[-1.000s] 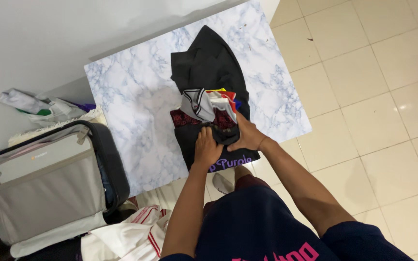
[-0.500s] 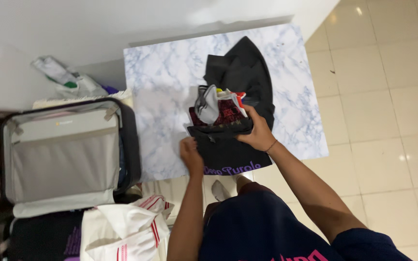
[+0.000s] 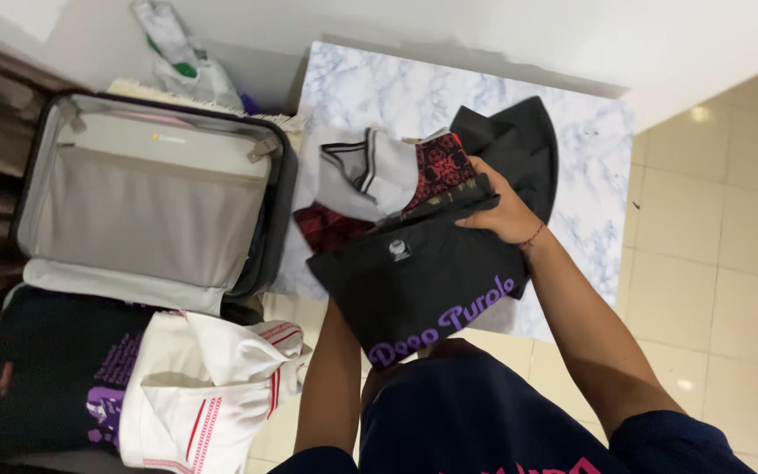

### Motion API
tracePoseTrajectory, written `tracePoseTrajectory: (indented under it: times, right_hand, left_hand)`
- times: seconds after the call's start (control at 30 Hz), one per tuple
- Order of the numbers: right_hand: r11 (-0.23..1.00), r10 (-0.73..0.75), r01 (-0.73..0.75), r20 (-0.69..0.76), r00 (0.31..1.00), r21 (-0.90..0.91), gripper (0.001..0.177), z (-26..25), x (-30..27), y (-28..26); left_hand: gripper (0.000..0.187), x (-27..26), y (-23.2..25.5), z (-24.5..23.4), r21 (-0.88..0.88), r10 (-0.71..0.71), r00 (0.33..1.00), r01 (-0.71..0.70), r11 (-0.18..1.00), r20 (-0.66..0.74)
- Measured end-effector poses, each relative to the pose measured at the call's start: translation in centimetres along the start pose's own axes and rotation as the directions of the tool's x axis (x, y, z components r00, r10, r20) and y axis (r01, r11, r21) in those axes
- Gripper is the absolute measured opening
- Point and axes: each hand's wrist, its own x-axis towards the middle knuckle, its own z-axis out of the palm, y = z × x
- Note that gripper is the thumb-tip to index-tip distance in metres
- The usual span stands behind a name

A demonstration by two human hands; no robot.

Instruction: The person folds shirts on a table and places them one by one into an open suitcase.

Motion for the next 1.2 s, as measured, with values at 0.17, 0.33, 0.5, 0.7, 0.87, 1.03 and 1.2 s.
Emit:
tracePoseTrajectory:
  times: [0.17,0.33,0.5,0.7,0.87,1.03,1.2]
  right_hand:
    - [0.983,0.181,-0.18,-0.051,0.982,0.03,0.076,-2.1,3.1,7.0]
    - [0.987,0.114,-0.1,-0.105,0.988,0.128,0.088,-4.5,6.4,12.6]
    - [0.986,0.121,-0.097,-0.186,0.975,0.133,0.09,-8.7,13.4,13.9]
    - [0.919,0.046,-0.161,-0.308,0.95,-0.361,0.092,-9.4,17.0,17.7]
    - [0.898,-0.049,-0.1,-0.324,0.945,-0.429,0.077,-9.1,13.7,17.8]
    - [0.848,-0.154,-0.168,-0.537,0.829,-0.502,0.025,-11.2,9.2,14.6]
    - [0.73,-0.322,-0.162,-0.543,0.775,-0.664,0.019,-14.6,2.6,13.9]
  left_hand:
    - [0.082,-1.1,1.3,-0.8,-0.122,0.144,0.99,-0.144,0.982,-0.003]
    - [0.073,-0.7,4.0,2.7,0.34,0.326,0.918,-0.239,0.91,-0.227]
    - [0.076,4.1,9.8,7.8,0.758,0.658,0.738,-0.344,0.555,-0.147]
    - [0.079,8.7,8.8,8.7,0.979,0.831,0.519,-0.072,-0.193,0.202]
    - [0.07,11.0,3.2,11.1,0.844,0.696,0.563,-0.004,-0.536,0.445]
    - [0.069,13.4,0.2,13.2,0.753,0.541,0.763,0.111,-0.649,0.354]
    - [0.062,14.0,-1.9,13.4,0.766,0.576,0.691,0.048,-0.641,0.438]
